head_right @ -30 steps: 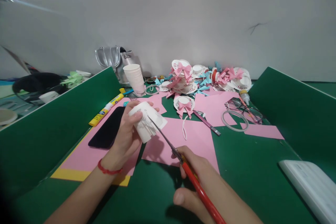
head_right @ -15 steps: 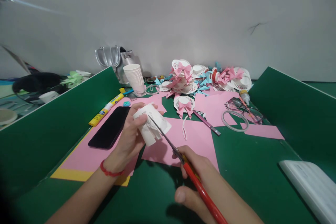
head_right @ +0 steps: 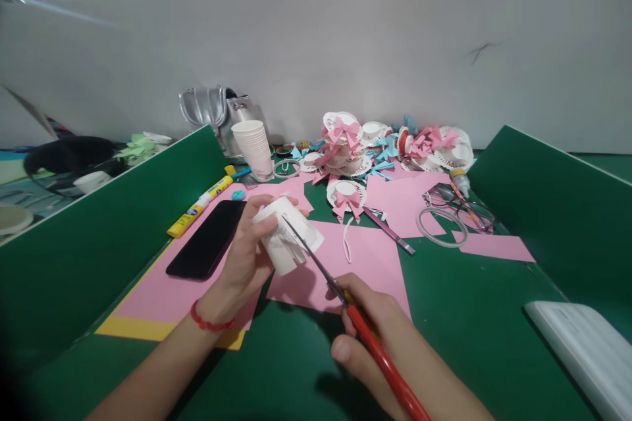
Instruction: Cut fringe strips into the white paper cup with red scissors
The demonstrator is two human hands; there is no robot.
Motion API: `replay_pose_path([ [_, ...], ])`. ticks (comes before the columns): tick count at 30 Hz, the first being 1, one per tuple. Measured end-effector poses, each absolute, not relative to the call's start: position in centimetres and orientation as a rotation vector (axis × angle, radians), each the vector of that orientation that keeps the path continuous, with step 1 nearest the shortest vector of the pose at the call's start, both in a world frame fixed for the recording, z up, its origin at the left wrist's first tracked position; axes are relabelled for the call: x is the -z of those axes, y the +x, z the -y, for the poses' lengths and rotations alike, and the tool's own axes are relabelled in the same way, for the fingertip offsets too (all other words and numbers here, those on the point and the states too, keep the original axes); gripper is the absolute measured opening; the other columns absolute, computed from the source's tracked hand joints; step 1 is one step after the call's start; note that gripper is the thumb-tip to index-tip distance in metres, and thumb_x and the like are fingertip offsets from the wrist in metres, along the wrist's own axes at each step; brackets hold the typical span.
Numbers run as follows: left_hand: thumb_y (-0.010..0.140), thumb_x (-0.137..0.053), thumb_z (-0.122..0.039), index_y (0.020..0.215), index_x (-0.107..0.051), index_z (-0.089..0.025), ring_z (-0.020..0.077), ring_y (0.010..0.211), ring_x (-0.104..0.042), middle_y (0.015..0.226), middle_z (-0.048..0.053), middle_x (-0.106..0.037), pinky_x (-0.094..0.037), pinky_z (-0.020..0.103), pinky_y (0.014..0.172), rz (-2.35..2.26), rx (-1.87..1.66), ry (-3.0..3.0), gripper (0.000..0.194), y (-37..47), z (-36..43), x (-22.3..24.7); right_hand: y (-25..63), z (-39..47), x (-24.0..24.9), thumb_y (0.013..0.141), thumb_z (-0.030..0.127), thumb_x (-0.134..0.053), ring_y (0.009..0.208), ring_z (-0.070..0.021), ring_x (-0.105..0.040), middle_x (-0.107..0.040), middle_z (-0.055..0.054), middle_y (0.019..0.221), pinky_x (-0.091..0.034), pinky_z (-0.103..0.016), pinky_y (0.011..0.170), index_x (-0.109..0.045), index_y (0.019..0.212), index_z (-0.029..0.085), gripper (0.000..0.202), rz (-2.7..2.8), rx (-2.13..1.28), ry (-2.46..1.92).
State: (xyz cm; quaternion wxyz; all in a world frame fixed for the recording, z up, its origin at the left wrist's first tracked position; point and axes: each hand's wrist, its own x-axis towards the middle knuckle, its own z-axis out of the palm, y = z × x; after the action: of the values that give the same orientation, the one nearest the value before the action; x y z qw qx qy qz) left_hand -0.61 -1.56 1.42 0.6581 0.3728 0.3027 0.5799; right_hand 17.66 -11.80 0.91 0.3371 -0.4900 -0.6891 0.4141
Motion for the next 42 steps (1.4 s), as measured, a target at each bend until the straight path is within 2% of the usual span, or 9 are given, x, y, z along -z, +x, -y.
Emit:
replay_pose_path([
  [4, 0.06, -0.078, -0.026, 0.085, -0.054, -0.023, 0.0122, 0.067, -0.057, 0.081, -0.002, -0.061, -0.044, 0.023, 0.059, -0.673, -1.319, 0.833, 0.035, -0.6, 1.5, -1.3, 17.6, 11.8, -0.6, 0.086, 0.076, -0.035, 0.044, -0.0168, -0.041, -0.043, 0.004, 0.049, -0.033, -0.025, 0.041, -0.062, 0.102, 0.023, 0.061, 1.765, -1.044, -1.296],
  [9, 0.061, -0.078, -0.026, 0.085, -0.054, -0.024, 0.0124, 0.066, -0.057, 0.079, -0.003, -0.059, -0.044, 0.023, 0.059, -0.658, -1.301, 0.824, 0.034, -0.6, 1.5, -1.2, 17.9, 11.4, -0.3, 0.09, 0.068, -0.04, 0.051, -0.0166, -0.042, -0.048, 0.002, 0.058, -0.032, -0.025, 0.046, -0.059, 0.095, 0.023, 0.049, 1.823, -1.12, -1.326],
  [12, 0.062, -0.077, -0.026, 0.086, -0.053, -0.024, 0.0123, 0.065, -0.057, 0.078, -0.004, -0.059, -0.043, 0.024, 0.059, -0.672, -1.294, 0.825, 0.034, -0.6, 1.5, -1.2, 17.9, 11.2, -0.2, 0.092, 0.065, -0.039, 0.052, -0.015, -0.037, -0.044, 0.003, 0.06, -0.029, -0.025, 0.047, -0.057, 0.093, 0.021, 0.048, 1.84, -1.141, -1.346],
  [14, 0.062, -0.076, -0.026, 0.086, -0.053, -0.024, 0.0126, 0.066, -0.057, 0.078, -0.004, -0.059, -0.043, 0.024, 0.06, -0.681, -1.292, 0.818, 0.033, -0.5, 1.6, -1.2, 18.0, 11.3, -0.2, 0.092, 0.066, -0.039, 0.052, -0.0146, -0.035, -0.042, 0.004, 0.059, -0.029, -0.024, 0.047, -0.057, 0.093, 0.021, 0.048, 1.843, -1.158, -1.335],
  [20, 0.06, -0.078, -0.025, 0.084, -0.055, -0.024, 0.0108, 0.064, -0.053, 0.075, -0.004, -0.056, -0.041, 0.022, 0.06, -0.671, -1.271, 0.795, 0.034, -0.3, 1.8, -1.2, 18.0, 11.4, 0.2, 0.086, 0.073, -0.039, 0.049, -0.0148, -0.041, -0.051, 0.001, 0.06, -0.032, -0.023, 0.044, -0.06, 0.095, 0.022, 0.057, 1.788, -1.052, -1.293],
  [27, 0.061, -0.079, -0.027, 0.085, -0.055, -0.024, 0.0109, 0.064, -0.053, 0.075, -0.004, -0.055, -0.041, 0.023, 0.062, -0.666, -1.242, 0.791, 0.034, -0.2, 2.0, -1.2, 17.6, 11.5, -0.4, 0.088, 0.07, -0.04, 0.05, -0.0141, -0.034, -0.038, 0.005, 0.054, -0.028, -0.024, 0.046, -0.058, 0.082, 0.021, 0.052, 1.78, -1.088, -1.419],
  [31, 0.061, -0.079, -0.027, 0.085, -0.055, -0.024, 0.0107, 0.064, -0.053, 0.075, -0.004, -0.056, -0.042, 0.023, 0.062, -0.653, -1.242, 0.784, 0.034, -0.2, 2.0, -1.2, 17.9, 11.5, 0.0, 0.088, 0.072, -0.036, 0.052, -0.0152, -0.034, -0.038, 0.005, 0.057, -0.027, -0.025, 0.047, -0.054, 0.09, 0.022, 0.053, 1.808, -1.185, -1.356],
  [35, 0.059, -0.081, -0.026, 0.084, -0.056, -0.023, 0.0102, 0.065, -0.054, 0.078, -0.004, -0.058, -0.043, 0.022, 0.062, -0.646, -1.236, 0.783, 0.036, -0.1, 2.0, -1.0, 18.2, 11.2, 0.7, 0.085, 0.075, -0.039, 0.052, -0.0145, -0.033, -0.042, 0.004, 0.06, -0.024, -0.025, 0.046, -0.049, 0.089, 0.023, 0.053, 1.771, -1.282, -1.276],
  [42, 0.059, -0.081, -0.027, 0.084, -0.057, -0.023, 0.0109, 0.065, -0.056, 0.077, -0.004, -0.059, -0.045, 0.023, 0.061, -0.633, -1.215, 0.791, 0.035, 0.0, 2.1, -0.7, 17.8, 11.1, 0.3, 0.088, 0.073, -0.037, 0.05, -0.0126, -0.026, -0.031, 0.008, 0.055, -0.017, -0.026, 0.048, -0.051, 0.086, 0.022, 0.053, 1.731, -1.258, -1.293],
])
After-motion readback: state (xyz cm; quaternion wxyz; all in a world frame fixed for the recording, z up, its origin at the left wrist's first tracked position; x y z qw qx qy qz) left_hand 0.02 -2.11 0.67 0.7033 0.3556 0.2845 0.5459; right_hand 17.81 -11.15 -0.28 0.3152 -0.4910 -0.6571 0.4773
